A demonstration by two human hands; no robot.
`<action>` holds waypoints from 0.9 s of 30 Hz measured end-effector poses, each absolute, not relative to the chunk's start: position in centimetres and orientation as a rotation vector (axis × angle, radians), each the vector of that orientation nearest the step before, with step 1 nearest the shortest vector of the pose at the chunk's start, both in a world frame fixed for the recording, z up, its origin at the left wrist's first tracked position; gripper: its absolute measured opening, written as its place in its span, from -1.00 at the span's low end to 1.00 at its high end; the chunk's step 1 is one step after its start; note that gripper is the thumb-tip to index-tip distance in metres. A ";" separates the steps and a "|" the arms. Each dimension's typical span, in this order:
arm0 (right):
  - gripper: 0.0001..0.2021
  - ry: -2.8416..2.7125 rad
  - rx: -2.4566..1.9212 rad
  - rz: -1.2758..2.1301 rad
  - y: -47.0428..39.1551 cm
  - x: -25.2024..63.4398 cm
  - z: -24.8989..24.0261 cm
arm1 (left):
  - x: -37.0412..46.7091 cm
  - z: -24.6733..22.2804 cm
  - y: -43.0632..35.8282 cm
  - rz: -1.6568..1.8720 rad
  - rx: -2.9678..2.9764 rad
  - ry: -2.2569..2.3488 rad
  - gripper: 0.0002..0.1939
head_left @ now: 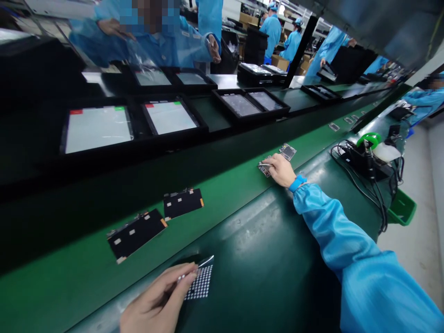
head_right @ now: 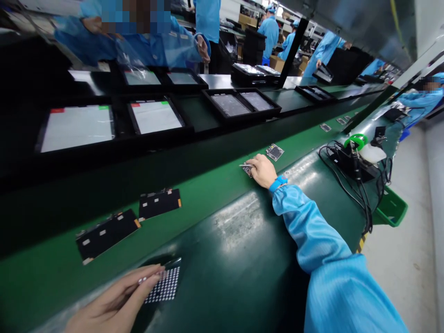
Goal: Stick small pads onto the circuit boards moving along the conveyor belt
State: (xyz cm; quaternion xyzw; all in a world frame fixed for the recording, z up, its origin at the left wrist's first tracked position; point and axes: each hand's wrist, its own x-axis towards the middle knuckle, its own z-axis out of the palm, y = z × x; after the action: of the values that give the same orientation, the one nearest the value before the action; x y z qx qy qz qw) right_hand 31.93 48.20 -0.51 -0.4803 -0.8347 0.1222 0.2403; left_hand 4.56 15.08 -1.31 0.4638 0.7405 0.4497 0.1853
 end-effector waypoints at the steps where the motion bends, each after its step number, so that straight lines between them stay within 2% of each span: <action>1: -0.65 -2.421 -1.305 0.237 48.0 32.1 -0.5 | 4.5 -1.3 15.0 1.262 1.308 2.088 -0.52; 4: -0.58 -2.701 -1.337 -0.048 47.8 32.1 -0.4 | 4.3 -1.5 14.8 1.234 1.309 2.079 -0.57; 8: -0.62 -2.841 -1.329 -0.222 48.1 31.8 0.9 | 4.3 -1.6 14.8 1.262 1.284 2.046 -0.62; 12: -0.73 -2.529 -1.379 0.028 46.6 30.2 2.4 | 4.9 -0.8 14.9 1.343 1.211 1.987 -0.68; 14: -0.70 -2.380 -1.323 0.258 44.7 28.2 2.3 | 5.1 -0.2 14.6 1.384 1.173 1.939 -0.71; 17: -0.71 -2.511 -1.119 0.551 41.7 24.0 1.5 | 4.7 0.4 13.1 1.426 1.109 1.932 -0.75; 20: -0.29 -2.761 -1.058 0.623 40.1 20.0 0.8 | 3.7 0.3 10.7 1.433 1.046 1.994 -0.76; 22: -0.20 -2.861 -1.079 0.572 40.1 18.5 0.7 | 2.9 0.0 9.0 1.419 1.013 2.049 -0.74; 27: -0.53 -2.846 -1.073 0.431 41.3 19.6 2.0 | 1.3 -0.4 6.6 1.416 0.928 2.105 -0.72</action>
State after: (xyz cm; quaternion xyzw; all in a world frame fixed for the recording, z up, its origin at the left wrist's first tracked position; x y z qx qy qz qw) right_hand 19.56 41.34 2.02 -0.3490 -0.9259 0.1403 0.0351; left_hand 1.32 6.61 -0.37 0.3353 0.7605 0.5115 0.2182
